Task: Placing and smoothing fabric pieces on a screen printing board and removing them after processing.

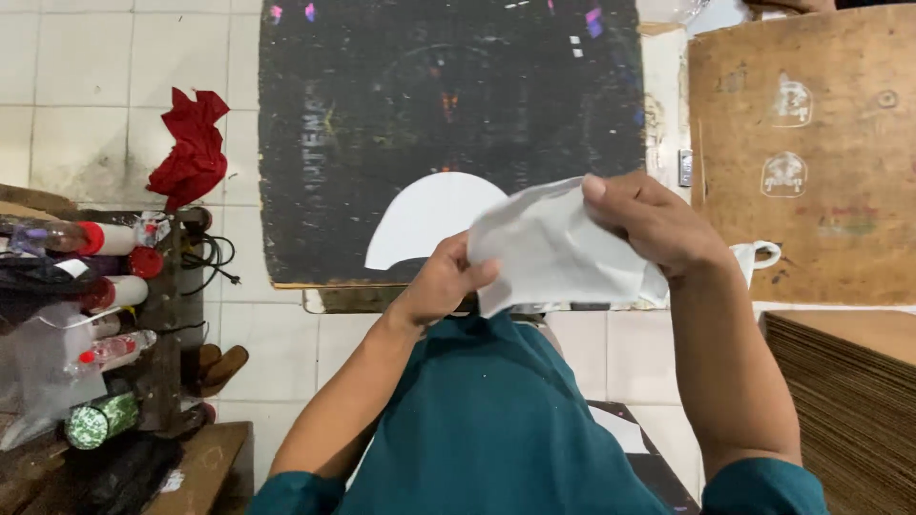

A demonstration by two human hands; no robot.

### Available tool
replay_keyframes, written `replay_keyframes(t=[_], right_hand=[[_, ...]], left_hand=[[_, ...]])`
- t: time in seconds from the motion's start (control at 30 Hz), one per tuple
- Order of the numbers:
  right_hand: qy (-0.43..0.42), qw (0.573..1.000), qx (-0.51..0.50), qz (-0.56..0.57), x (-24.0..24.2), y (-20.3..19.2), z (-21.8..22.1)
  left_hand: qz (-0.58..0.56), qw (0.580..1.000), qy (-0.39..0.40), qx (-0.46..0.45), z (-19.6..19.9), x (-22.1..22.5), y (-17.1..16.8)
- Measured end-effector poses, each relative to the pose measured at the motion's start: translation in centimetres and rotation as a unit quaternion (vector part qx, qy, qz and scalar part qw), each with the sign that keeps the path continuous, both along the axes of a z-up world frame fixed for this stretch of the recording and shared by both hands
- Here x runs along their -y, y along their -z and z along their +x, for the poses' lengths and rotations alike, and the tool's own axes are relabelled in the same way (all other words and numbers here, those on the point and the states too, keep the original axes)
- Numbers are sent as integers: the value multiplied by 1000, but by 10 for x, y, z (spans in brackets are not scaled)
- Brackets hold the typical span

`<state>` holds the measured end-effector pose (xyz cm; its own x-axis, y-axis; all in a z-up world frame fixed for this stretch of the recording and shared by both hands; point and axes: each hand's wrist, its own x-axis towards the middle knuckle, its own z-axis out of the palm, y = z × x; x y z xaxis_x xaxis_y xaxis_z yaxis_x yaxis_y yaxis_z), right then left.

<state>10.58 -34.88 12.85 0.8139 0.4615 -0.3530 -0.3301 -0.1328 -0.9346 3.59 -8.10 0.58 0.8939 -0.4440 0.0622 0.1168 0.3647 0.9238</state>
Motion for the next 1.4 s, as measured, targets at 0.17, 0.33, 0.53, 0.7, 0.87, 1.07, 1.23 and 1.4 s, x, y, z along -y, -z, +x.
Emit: replay_keyframes(t=[0.17,0.33,0.53,0.7,0.87,1.07,1.23,1.4], right_hand=[[145,985,-90,-20,-29,35,-10],[228,955,-190,21,-48,75,-22],[139,980,-135,-39,-85,53,62],[92,978,77,-171,-82,77,173],[91,965,147,-199,-66,151,275],[84,962,136,-223,-70,129,244],[98,928,169,-318,-57,146,214],[101,920,180,-334,-54,149,204]], left_hand=[[26,978,-40,-203,7,-46,-27],[99,964,-55,-241,28,-83,-6],[201,960,-109,-162,105,-107,-28],[343,921,-179,-46,208,-125,14],[383,892,-239,-35,283,-120,4],[418,876,-233,-49,282,-117,-20],[440,871,-214,-36,265,-121,-16],[483,849,-215,9,257,-122,-10]])
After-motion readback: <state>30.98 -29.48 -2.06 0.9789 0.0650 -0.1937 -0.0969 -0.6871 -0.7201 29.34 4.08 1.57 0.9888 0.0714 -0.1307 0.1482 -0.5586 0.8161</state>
